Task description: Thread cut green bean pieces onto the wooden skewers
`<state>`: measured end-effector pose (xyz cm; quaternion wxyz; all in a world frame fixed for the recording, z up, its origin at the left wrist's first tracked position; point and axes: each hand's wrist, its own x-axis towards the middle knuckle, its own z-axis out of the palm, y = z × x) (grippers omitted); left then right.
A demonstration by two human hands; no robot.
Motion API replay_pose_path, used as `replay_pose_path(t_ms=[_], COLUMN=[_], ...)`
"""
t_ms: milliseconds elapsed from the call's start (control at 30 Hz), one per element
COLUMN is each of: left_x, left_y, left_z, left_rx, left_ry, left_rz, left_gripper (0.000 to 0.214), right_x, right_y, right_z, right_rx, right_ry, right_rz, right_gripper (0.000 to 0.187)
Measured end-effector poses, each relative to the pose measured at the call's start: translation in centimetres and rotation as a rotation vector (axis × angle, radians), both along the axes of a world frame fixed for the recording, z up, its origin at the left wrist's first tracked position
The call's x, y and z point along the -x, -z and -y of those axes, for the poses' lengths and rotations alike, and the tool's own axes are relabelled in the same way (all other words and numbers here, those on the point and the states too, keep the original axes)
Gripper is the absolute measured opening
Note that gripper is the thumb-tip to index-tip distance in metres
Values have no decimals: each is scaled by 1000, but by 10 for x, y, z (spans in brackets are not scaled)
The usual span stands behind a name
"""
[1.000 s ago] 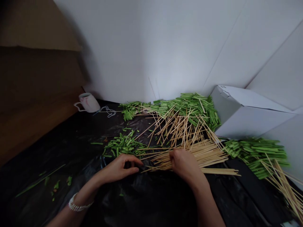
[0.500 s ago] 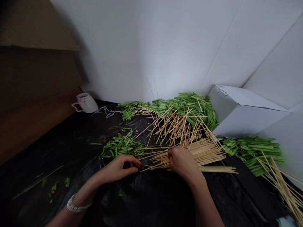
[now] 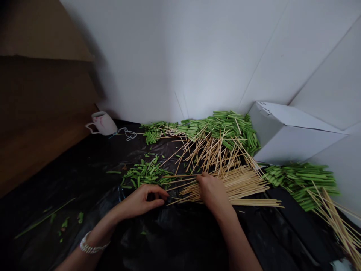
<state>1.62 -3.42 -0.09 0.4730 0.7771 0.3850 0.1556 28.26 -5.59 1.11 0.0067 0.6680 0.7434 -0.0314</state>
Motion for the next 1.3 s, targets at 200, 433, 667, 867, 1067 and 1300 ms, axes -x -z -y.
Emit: replay_pose_path(t_ms=[200,433,667,867,1067,1300], left_x=[0,-1,-1,-2,-5,-1], left_y=[1,-1,-1,-2,-6,-11], left_z=[0,1,4,3,6,5], left_rx=[-13,-20,-25,-57,-182,-267], left_ry=[-11,-22,-33,-146,-169,-271], left_rz=[1,9,17,76,89,101], left_gripper=[27,25,25,25,22,27], right_x=[7,15,21,51,69,63], right_y=[6,5,17,19,22,28], right_z=[-1,-2,-2,9,16,14], right_rx=[-61,-28,-113,-466,-592,-679], right_ry=[-47,-91,-179,-429,-569,-569], right_rz=[27,85,84,-85,-160,-202], right_gripper=[23,19,19,19,16,29])
